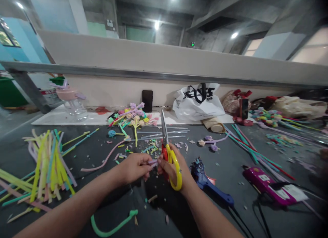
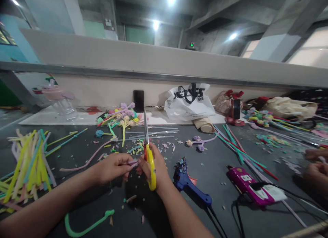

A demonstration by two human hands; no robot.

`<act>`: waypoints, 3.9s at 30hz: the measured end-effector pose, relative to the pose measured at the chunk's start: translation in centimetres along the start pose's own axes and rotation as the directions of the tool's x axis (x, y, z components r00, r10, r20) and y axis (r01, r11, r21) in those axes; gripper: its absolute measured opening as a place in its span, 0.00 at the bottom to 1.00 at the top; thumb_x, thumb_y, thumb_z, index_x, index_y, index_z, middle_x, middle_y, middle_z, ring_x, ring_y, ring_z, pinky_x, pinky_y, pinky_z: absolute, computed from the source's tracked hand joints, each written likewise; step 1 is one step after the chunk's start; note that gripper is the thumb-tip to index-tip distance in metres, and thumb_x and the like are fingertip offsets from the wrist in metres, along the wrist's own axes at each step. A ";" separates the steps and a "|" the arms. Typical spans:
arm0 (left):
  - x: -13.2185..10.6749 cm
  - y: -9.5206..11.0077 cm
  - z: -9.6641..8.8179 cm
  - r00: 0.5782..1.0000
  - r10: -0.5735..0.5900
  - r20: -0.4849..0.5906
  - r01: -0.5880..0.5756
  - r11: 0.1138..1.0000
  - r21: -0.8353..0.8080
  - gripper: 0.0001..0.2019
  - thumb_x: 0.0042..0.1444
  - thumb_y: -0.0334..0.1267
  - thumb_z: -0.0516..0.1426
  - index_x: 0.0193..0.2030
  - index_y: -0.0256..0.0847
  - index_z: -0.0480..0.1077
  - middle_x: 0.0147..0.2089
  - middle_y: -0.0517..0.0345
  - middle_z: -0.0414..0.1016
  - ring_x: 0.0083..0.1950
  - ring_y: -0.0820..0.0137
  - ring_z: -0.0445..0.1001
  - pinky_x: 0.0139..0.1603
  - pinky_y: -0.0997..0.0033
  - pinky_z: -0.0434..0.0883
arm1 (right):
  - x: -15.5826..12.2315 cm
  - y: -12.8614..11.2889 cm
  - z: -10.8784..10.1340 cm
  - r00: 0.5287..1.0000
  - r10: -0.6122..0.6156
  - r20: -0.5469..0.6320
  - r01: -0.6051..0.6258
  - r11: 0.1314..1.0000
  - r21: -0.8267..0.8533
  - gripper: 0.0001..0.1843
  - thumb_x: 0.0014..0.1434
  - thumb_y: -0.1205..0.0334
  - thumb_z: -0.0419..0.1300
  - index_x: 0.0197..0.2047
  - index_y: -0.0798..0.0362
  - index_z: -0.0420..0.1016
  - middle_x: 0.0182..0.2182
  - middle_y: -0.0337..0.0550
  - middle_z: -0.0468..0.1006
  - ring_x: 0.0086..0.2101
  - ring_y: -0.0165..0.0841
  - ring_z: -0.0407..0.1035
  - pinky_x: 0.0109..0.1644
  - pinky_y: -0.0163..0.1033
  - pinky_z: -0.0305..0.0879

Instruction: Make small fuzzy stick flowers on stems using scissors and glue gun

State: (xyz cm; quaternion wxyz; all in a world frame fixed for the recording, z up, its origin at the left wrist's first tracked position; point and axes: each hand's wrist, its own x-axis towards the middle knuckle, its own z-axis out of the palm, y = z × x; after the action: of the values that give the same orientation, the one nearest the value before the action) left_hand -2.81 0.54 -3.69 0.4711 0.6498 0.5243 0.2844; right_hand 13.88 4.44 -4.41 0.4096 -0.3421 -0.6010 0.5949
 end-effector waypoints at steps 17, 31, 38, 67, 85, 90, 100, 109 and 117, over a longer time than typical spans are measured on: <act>0.2 -0.4 1.4 0.990 -0.129 0.054 0.139 0.856 -0.498 0.17 0.52 0.48 0.54 0.27 0.33 0.69 0.24 0.56 0.72 0.23 0.73 0.72 0.22 0.78 0.60 | -0.2 0.3 0.4 0.999 -0.038 -0.029 0.036 0.996 -0.077 0.29 0.46 0.65 0.62 0.51 0.48 0.56 0.24 0.30 0.63 0.19 0.25 0.62 0.21 0.31 0.62; -0.1 -1.5 1.0 0.953 -0.184 0.242 0.303 0.648 -0.699 0.10 0.50 0.40 0.59 0.30 0.33 0.70 0.25 0.56 0.75 0.22 0.77 0.73 0.22 0.82 0.62 | -0.4 0.3 0.4 0.998 -0.060 0.002 0.060 0.998 -0.026 0.29 0.47 0.65 0.62 0.51 0.47 0.55 0.25 0.31 0.64 0.19 0.25 0.62 0.19 0.30 0.61; 0.0 -1.1 0.0 0.941 -0.172 0.292 0.334 0.610 -0.718 0.11 0.52 0.40 0.57 0.30 0.32 0.69 0.28 0.50 0.76 0.27 0.72 0.76 0.24 0.80 0.65 | -0.3 0.5 0.2 0.998 -0.068 -0.009 0.068 0.997 -0.025 0.30 0.48 0.67 0.60 0.53 0.47 0.54 0.24 0.31 0.65 0.18 0.25 0.62 0.18 0.30 0.60; -0.2 1.0 -3.7 0.910 -0.135 -0.393 -0.122 0.816 -0.565 0.07 0.44 0.36 0.60 0.28 0.34 0.68 0.19 0.64 0.69 0.17 0.83 0.61 0.20 0.82 0.56 | 0.0 0.3 -1.7 0.984 -0.128 0.127 0.180 0.746 -0.641 0.23 0.51 0.56 0.56 0.51 0.49 0.62 0.40 0.43 0.72 0.37 0.37 0.67 0.42 0.41 0.64; -0.3 0.7 -3.3 0.938 -0.116 -0.327 -0.096 0.820 -0.565 0.03 0.43 0.32 0.58 0.27 0.35 0.69 0.18 0.63 0.69 0.16 0.81 0.61 0.20 0.81 0.57 | -0.4 0.0 -1.4 0.969 -0.040 0.245 0.197 0.721 -0.665 0.27 0.52 0.59 0.56 0.55 0.52 0.59 0.45 0.47 0.70 0.42 0.39 0.65 0.48 0.44 0.61; -0.5 1.1 -3.5 0.943 -0.115 -0.314 -0.096 0.805 -0.585 0.03 0.42 0.31 0.58 0.27 0.34 0.70 0.18 0.62 0.70 0.16 0.82 0.61 0.19 0.81 0.57 | -0.5 0.1 -1.6 0.967 -0.034 0.253 0.194 0.742 -0.641 0.27 0.52 0.58 0.56 0.55 0.51 0.59 0.44 0.47 0.71 0.42 0.39 0.66 0.47 0.44 0.62; -0.5 1.2 -3.6 0.942 -0.124 -0.311 -0.091 0.799 -0.594 0.04 0.40 0.30 0.58 0.26 0.35 0.71 0.17 0.63 0.70 0.16 0.82 0.61 0.19 0.82 0.58 | -0.2 0.1 -2.0 0.958 -0.030 0.285 0.209 0.754 -0.623 0.27 0.54 0.56 0.54 0.57 0.51 0.58 0.46 0.47 0.71 0.44 0.40 0.66 0.49 0.44 0.61; -0.4 0.8 -3.7 0.946 -0.122 -0.300 -0.079 0.812 -0.579 0.05 0.40 0.28 0.56 0.28 0.34 0.71 0.17 0.63 0.70 0.15 0.81 0.62 0.17 0.82 0.59 | -0.4 -0.1 -2.2 0.947 -0.047 0.317 0.255 0.712 -0.654 0.26 0.55 0.58 0.54 0.57 0.51 0.58 0.47 0.48 0.70 0.43 0.39 0.66 0.48 0.43 0.61; -0.6 1.0 -4.0 0.958 -0.130 -0.254 -0.043 0.816 -0.577 0.05 0.41 0.29 0.57 0.28 0.32 0.72 0.16 0.62 0.70 0.14 0.82 0.61 0.16 0.83 0.57 | -0.4 -0.6 -2.1 0.931 -0.075 0.357 0.322 0.625 -0.711 0.20 0.57 0.53 0.52 0.51 0.50 0.61 0.36 0.43 0.73 0.34 0.35 0.66 0.38 0.38 0.62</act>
State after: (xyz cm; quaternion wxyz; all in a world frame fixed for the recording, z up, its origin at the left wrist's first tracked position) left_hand -6.06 1.21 -1.10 0.5725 0.4169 0.4900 0.5083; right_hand 16.02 4.94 -3.96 0.1988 -0.3204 -0.8820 0.2826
